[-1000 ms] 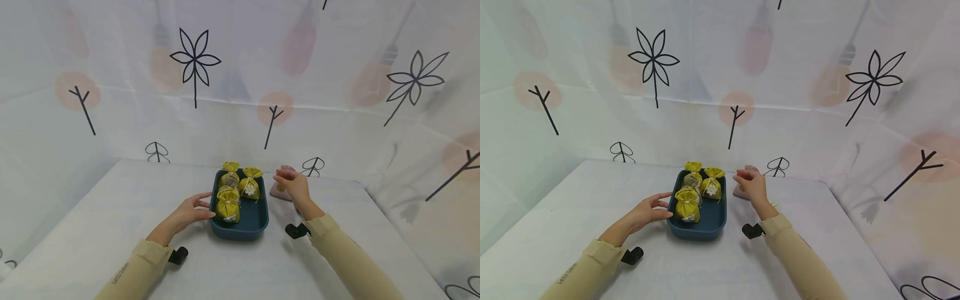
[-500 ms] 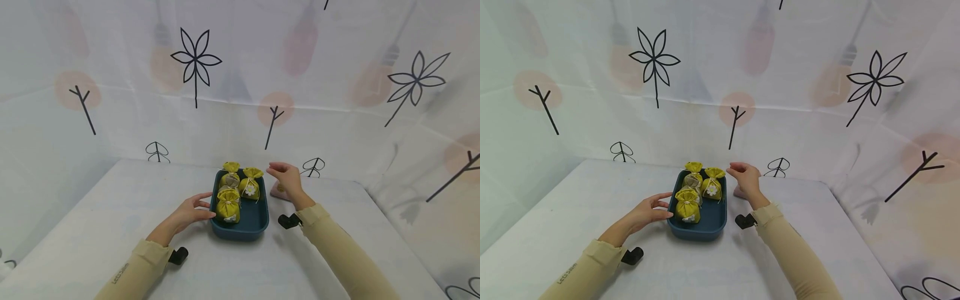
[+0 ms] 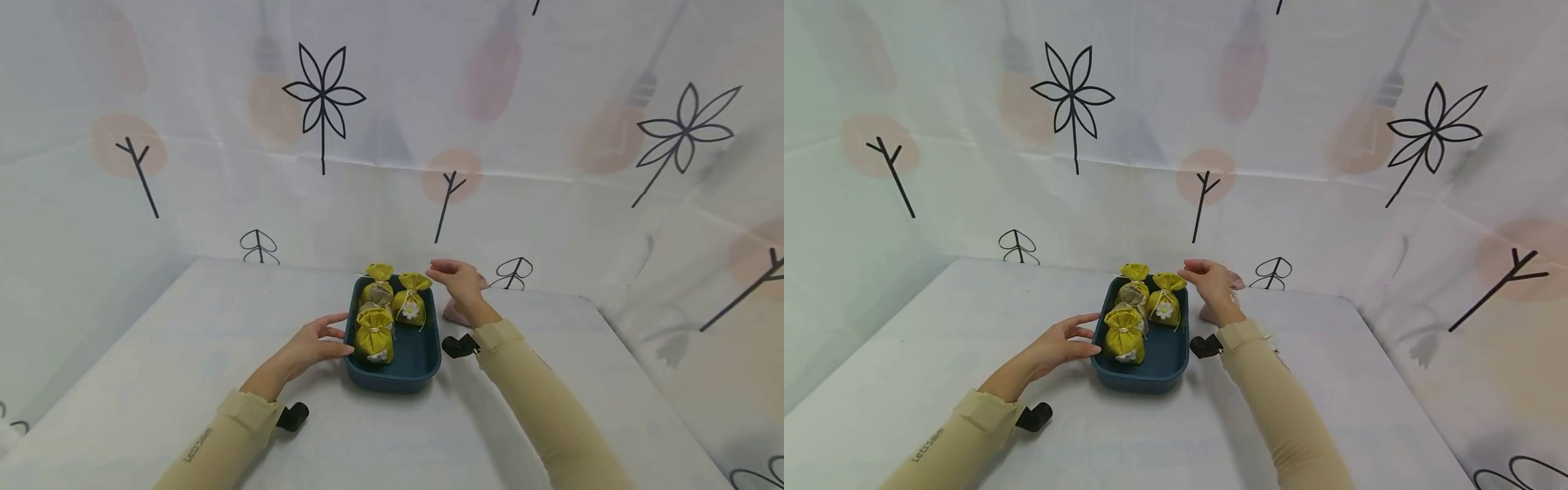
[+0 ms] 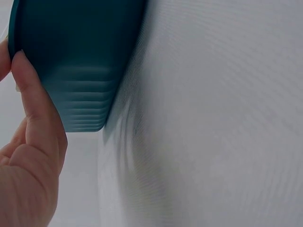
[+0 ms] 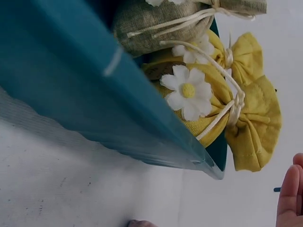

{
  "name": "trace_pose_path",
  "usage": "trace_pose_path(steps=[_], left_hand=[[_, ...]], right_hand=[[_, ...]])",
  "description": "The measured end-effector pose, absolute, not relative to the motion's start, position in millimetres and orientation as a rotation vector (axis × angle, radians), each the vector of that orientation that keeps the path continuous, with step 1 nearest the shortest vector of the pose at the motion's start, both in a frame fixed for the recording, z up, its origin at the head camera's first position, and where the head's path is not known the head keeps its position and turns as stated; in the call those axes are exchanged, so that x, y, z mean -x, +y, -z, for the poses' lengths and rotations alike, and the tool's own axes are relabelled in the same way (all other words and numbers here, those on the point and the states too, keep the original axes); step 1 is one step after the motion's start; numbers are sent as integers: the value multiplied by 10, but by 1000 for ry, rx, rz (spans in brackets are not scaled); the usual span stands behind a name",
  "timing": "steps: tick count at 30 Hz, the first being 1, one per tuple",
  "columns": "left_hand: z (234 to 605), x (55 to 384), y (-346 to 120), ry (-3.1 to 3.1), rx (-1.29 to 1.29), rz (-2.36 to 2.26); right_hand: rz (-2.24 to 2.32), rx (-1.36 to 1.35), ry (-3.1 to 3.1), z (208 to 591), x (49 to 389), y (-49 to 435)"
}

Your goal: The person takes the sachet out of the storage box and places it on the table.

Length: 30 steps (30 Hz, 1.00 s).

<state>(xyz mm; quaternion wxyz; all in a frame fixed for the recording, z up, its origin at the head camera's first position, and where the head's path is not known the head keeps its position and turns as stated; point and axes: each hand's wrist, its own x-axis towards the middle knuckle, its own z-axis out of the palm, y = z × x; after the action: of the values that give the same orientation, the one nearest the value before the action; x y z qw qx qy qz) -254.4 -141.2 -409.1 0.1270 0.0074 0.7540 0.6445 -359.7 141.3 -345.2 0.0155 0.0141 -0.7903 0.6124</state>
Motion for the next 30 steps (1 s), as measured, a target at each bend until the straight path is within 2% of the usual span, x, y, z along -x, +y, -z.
trace_pose_path(steps=[19, 30], left_hand=[[4086, 2540, -1418, 2210, -18, -1869], [4116, 2555, -1416, 2201, -18, -1881]], right_hand=[[-1853, -153, -2756, 3497, 3796, 1373], [-1704, -380, -2914, 3497, 3781, 1314]])
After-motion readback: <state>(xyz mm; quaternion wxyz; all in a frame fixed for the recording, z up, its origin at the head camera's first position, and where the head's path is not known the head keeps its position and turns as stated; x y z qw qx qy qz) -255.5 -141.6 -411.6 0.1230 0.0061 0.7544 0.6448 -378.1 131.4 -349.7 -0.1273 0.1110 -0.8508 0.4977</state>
